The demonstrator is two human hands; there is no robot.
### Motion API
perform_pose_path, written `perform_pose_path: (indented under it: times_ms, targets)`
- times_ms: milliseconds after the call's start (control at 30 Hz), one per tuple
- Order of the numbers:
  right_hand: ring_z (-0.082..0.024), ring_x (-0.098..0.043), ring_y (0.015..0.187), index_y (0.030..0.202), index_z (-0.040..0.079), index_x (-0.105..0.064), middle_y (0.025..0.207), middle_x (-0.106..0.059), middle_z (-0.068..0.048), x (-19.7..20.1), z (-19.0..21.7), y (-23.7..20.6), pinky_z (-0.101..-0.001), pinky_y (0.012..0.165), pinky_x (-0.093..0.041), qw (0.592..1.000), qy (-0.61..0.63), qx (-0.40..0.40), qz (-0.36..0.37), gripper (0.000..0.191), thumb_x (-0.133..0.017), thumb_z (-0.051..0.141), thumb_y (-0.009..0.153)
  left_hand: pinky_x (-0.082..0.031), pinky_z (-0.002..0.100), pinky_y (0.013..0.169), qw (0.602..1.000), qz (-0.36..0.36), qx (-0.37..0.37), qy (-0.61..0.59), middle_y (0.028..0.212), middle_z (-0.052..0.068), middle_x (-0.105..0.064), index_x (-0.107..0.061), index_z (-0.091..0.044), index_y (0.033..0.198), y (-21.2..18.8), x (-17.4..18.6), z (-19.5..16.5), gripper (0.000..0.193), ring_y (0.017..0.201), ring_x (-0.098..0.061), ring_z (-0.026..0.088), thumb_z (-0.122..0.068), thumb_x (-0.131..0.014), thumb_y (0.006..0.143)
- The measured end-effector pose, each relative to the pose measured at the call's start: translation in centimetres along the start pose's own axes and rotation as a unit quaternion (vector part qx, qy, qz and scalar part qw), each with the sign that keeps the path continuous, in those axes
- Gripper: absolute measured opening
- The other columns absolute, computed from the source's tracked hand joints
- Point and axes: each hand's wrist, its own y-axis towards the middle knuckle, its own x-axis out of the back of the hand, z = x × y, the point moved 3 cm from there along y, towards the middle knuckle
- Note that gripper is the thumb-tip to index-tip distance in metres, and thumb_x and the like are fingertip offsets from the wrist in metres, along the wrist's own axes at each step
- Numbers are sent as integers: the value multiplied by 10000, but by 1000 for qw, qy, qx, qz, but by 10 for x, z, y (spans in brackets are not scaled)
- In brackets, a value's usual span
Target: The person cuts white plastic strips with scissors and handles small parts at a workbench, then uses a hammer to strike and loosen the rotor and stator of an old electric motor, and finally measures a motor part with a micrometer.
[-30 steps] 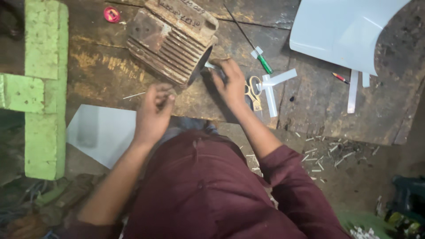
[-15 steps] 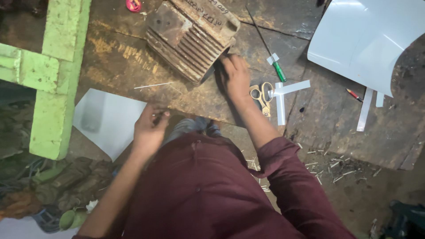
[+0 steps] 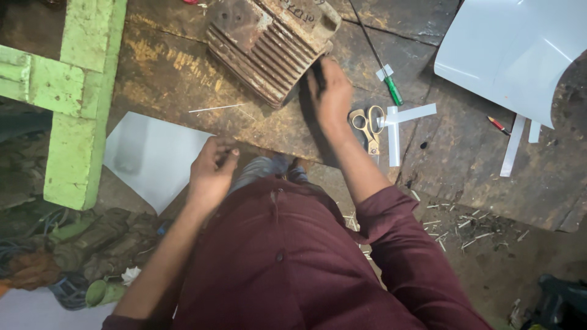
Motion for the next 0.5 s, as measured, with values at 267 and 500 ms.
perform_pose_path:
  times_ms: [267, 500]
  targets:
    - [-381, -642, 1021, 1181, 71, -645, 1112, -644, -154, 17, -3, -15, -460, 876, -527, 991, -99, 50, 80, 278, -770, 173, 954, -570, 309, 736, 1000, -12, -6, -27, 1076, 94, -728, -610, -50, 1194, -3, 7, 11, 260, 875, -705, 176, -163, -671, 968]
    - [-381, -636, 1104, 1254, 50, -639, 1225, -642, -165, 7, -13, -20, -434, 926, -541, 976, -168, 114, 81, 401, -665, 54, 854, -565, 318, 731, 999, 22, 6, -41, 1084, 102, -730, -610, -48, 1199, -2, 6, 13, 261, 837, -717, 178, -154, -665, 967]
